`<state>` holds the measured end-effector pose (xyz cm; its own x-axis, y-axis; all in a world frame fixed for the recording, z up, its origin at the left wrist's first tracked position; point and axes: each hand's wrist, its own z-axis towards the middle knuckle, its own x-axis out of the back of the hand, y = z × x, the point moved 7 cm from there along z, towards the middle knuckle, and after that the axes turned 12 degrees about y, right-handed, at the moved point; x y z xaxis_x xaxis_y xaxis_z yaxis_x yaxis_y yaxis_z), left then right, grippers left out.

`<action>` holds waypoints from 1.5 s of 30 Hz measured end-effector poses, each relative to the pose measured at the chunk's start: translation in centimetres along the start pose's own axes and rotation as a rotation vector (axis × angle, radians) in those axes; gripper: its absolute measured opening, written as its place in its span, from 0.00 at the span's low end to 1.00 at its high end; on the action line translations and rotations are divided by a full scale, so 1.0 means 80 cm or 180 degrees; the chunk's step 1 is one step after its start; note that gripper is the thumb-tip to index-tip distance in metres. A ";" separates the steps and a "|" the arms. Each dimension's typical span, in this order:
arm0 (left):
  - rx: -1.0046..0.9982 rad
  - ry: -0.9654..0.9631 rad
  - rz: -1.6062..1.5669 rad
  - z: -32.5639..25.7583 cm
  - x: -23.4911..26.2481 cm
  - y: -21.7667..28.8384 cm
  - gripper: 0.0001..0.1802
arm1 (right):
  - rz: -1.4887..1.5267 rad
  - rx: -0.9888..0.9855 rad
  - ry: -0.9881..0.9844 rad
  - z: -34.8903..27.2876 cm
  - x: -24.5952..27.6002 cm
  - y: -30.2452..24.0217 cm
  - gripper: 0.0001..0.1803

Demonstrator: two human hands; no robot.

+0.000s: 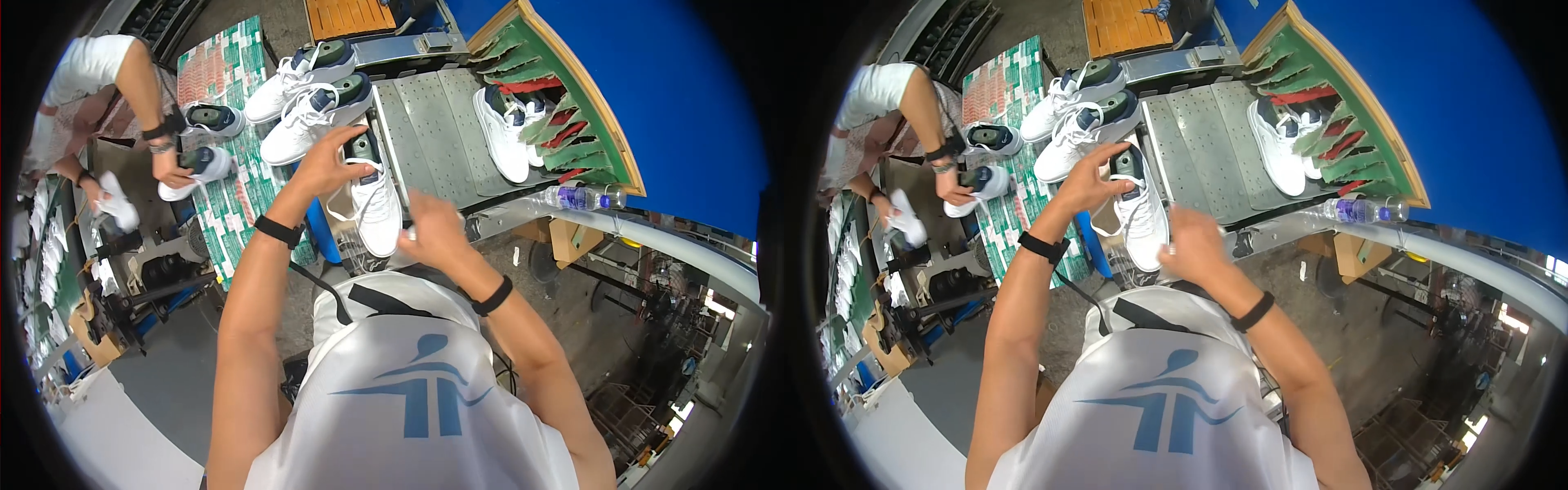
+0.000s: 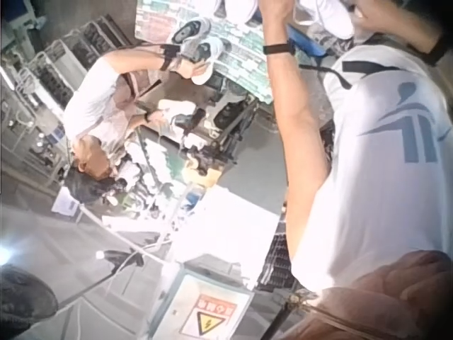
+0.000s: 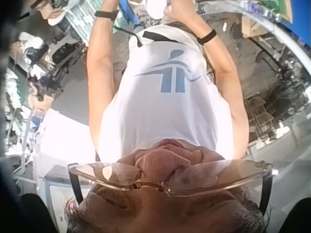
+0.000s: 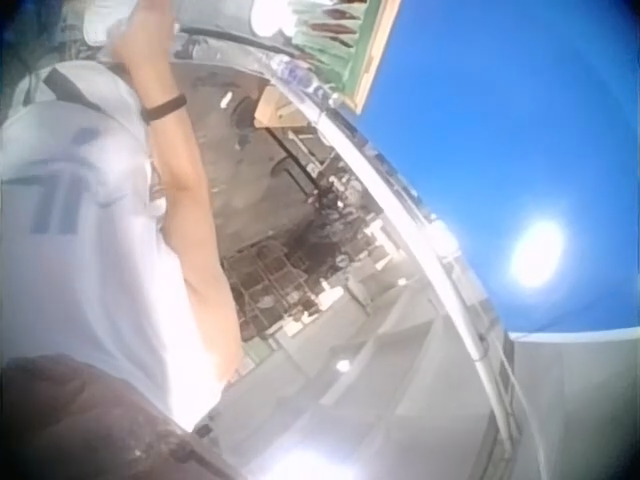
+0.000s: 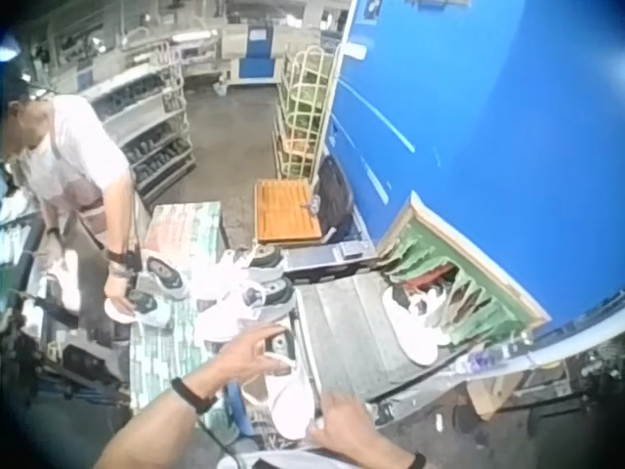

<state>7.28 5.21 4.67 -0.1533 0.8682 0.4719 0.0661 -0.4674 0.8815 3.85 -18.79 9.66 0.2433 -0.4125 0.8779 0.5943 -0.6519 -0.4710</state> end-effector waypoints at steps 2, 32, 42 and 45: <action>0.0056 0.0027 -0.0198 -0.004 0.009 -0.006 0.45 | -0.0240 -0.0336 -0.0432 -0.044 0.019 0.033 0.42; -0.0016 0.0152 -0.0030 -0.002 -0.006 -0.014 0.51 | 0.1657 -0.0664 -0.0369 -0.004 -0.018 -0.067 0.41; 0.0182 -0.0025 -0.0478 -0.005 -0.007 -0.006 0.50 | 0.0345 0.0257 -0.0274 0.000 0.014 -0.031 0.41; 0.0372 -0.0106 -0.0802 -0.009 -0.013 -0.005 0.50 | 0.1094 -0.0599 -0.0368 0.002 0.014 -0.011 0.41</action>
<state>6.69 4.41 3.82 -0.1469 0.9606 0.2359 0.1436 -0.2153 0.9659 3.74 -18.57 11.06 0.4941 -0.5594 0.6655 0.3152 -0.5981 -0.7368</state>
